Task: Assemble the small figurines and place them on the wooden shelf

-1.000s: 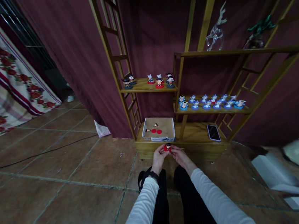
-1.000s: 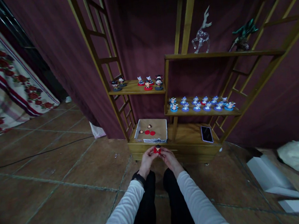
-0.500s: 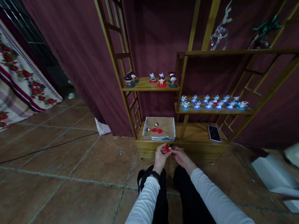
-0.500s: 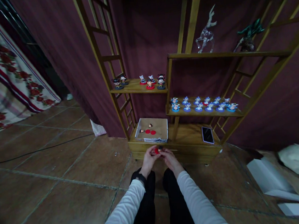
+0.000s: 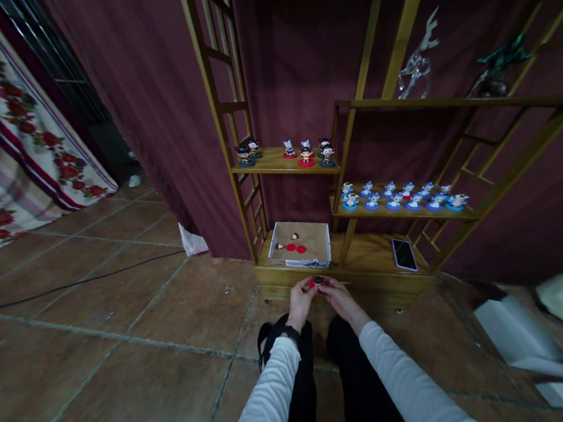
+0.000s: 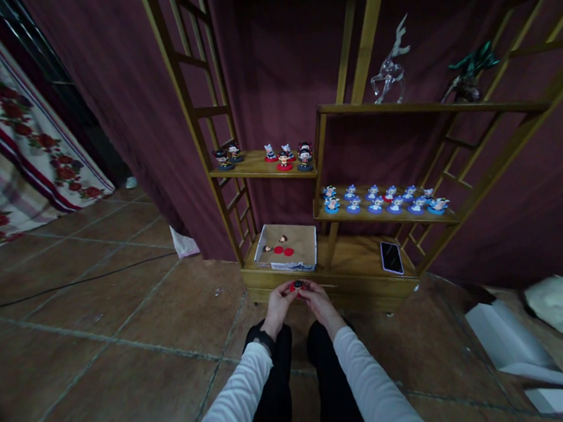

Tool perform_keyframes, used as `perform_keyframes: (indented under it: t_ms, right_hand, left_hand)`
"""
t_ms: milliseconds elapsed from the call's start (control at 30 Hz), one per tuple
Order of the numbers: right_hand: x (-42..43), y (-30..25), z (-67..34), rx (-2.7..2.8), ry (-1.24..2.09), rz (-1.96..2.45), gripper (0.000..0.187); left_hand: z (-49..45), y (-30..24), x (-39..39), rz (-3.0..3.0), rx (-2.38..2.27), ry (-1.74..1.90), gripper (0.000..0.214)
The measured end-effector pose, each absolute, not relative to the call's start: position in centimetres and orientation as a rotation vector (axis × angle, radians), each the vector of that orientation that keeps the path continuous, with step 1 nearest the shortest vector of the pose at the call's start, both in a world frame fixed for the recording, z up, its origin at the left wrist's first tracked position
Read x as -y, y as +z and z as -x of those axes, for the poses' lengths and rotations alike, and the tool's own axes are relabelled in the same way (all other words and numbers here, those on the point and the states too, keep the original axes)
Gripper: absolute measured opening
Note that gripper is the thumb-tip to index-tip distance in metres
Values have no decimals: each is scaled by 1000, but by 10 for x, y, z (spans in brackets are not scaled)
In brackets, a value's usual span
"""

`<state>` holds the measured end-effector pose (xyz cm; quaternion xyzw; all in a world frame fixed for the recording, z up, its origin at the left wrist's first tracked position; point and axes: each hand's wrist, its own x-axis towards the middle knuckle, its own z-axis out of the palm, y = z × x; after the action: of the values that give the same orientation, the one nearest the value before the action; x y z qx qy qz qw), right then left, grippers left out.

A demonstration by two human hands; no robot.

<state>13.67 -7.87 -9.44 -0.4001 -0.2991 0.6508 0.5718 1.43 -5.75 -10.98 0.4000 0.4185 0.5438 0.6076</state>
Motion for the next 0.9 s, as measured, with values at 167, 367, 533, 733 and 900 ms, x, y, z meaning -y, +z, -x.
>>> perform_keyframes:
  t_ms: [167, 367, 533, 733, 900]
  right_hand:
    - [80, -91, -134, 721, 1514, 963, 30]
    - [80, -94, -134, 719, 1501, 964, 32]
    - [80, -94, -137, 726, 1471, 959, 37]
    - [76, -99, -144, 751, 1472, 971, 40]
    - [76, -100, -150, 756, 1517, 975, 44]
  left_hand:
    - [-12, -106, 57, -963, -963, 1190, 33]
    - [-14, -106, 58, -1055, -1043, 1196, 30]
    - [-15, -101, 64, -1451, -1233, 1247, 33]
    - [-13, -89, 84, -1889, -1247, 1166, 49]
    - [-11, -83, 91, -2081, -1304, 1059, 52]
